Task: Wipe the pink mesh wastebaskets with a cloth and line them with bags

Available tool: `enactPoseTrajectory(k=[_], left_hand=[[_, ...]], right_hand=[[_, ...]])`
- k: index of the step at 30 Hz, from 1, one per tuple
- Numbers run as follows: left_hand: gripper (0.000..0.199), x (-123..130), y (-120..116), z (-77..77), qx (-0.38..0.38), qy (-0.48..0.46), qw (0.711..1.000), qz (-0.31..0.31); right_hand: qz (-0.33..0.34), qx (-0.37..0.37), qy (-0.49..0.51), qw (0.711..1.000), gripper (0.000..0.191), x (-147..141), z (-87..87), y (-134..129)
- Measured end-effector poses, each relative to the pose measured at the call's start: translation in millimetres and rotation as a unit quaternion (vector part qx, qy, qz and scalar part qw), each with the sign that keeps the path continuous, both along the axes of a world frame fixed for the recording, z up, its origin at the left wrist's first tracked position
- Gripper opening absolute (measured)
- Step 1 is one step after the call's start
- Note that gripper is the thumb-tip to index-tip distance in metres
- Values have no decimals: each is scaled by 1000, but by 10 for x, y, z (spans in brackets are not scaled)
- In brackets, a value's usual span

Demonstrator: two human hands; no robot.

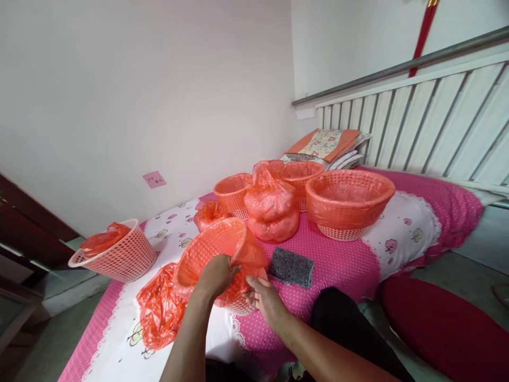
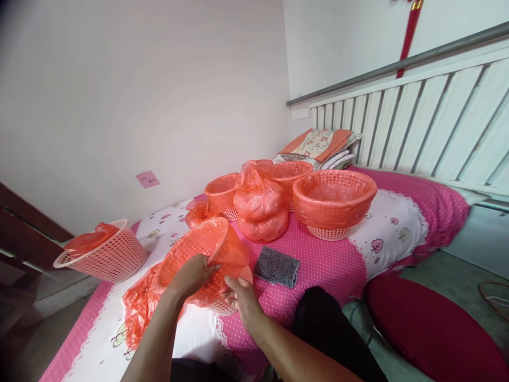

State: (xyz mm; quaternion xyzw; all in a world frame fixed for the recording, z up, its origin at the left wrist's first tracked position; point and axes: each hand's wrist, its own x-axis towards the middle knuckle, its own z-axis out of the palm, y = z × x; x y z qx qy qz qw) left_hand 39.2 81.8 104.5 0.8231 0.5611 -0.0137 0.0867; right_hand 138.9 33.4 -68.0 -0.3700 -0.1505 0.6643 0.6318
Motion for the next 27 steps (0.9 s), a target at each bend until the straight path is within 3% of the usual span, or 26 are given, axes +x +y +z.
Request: enactPoseTrajectory(k=[4,7,13,21,27], left_hand=[[29,31,13,-6,7,9,1000,3],[31,17,30,-13,6,13,1000,-1],[34,48,45,-56,16,18,1000,-7],[32,23,40,-80,12,19,1000,-13],[33,78,46,-93,9,23,1000,-15]], right_hand=[[17,11,-71,997,33,-81,-97,-11],[5,-8,-70,998,33,-63,-167,-62],[41,41,-71,996,35,-167,-94,-101],[22,-14,-102,994,34,-37,-374,-62],[43,-15,-90,995,30,-54,-368,-86]])
